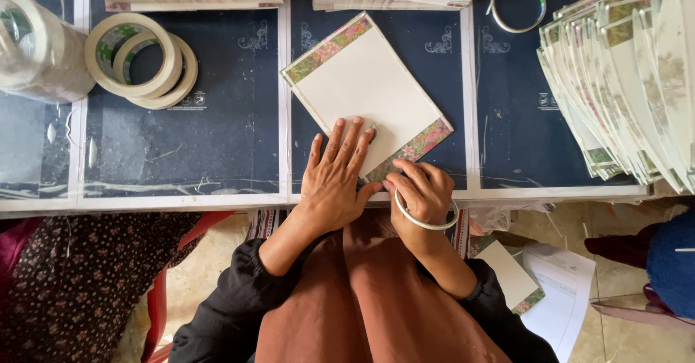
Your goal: Applying tape to the edges of decorative paper cards in a print shop finishing area.
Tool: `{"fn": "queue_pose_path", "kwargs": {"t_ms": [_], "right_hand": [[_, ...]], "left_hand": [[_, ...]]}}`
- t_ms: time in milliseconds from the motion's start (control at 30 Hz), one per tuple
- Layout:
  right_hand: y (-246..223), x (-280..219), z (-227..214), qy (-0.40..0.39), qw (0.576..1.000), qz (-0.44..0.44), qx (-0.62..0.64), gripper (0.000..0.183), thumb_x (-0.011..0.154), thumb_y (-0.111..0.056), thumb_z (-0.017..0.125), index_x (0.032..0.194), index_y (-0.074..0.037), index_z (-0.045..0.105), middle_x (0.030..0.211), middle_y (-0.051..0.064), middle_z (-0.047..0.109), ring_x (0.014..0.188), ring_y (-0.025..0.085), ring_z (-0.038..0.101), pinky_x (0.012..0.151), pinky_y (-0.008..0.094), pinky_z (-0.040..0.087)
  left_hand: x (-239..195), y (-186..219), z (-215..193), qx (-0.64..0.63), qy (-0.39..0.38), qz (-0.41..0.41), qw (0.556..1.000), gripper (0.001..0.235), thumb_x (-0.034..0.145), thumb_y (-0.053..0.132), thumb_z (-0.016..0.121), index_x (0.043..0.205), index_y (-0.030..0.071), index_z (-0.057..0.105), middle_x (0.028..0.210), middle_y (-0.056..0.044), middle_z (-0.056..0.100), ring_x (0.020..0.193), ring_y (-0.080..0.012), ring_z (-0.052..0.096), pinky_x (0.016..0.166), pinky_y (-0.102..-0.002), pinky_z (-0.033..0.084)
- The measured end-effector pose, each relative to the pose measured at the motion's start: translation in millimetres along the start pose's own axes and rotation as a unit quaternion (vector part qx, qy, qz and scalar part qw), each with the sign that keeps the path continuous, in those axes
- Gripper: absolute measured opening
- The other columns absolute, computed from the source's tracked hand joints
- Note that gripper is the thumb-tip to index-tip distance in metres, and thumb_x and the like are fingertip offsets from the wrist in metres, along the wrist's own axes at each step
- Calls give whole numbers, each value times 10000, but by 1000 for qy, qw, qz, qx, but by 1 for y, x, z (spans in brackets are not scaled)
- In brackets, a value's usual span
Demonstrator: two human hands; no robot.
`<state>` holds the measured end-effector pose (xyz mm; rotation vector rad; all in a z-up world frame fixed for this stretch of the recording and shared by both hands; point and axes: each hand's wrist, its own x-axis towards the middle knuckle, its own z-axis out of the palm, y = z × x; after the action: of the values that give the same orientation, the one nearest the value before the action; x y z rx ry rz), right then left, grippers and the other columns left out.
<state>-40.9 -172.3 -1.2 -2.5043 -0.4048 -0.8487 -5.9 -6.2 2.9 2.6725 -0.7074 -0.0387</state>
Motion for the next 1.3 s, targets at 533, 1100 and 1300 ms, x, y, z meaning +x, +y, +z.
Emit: {"fn": "queue_pose_path", "kwargs": {"t_ms": [533,1100,1300], "right_hand": [[110,22,5,44,996,77,22,81,788,-103,785,840,-121,726,901,-7,707,862,195,626,809,309,432],[61,3,-33,18,998,42,50,68,832,-123,707,889,-91,689,976,37,679,918,263,607,834,365,422],[56,-8,-32,46,998,33,-5,78,838,-77,700,912,-100,692,994,25,679,949,220,595,882,365,358]], "left_hand": [[2,2,-4,-8,-22,-4,1000,809,868,541,459,1503,162,133,1561,-111,80,1428,-335,23,1091,-558,47],[6,11,3,47,17,158,986,608,862,562,350,1438,376,284,1435,-127,356,1340,-383,315,1045,-506,313],[15,25,26,125,90,153,976,676,775,666,364,1391,387,363,1288,-165,433,1198,-436,425,958,-513,393]]}}
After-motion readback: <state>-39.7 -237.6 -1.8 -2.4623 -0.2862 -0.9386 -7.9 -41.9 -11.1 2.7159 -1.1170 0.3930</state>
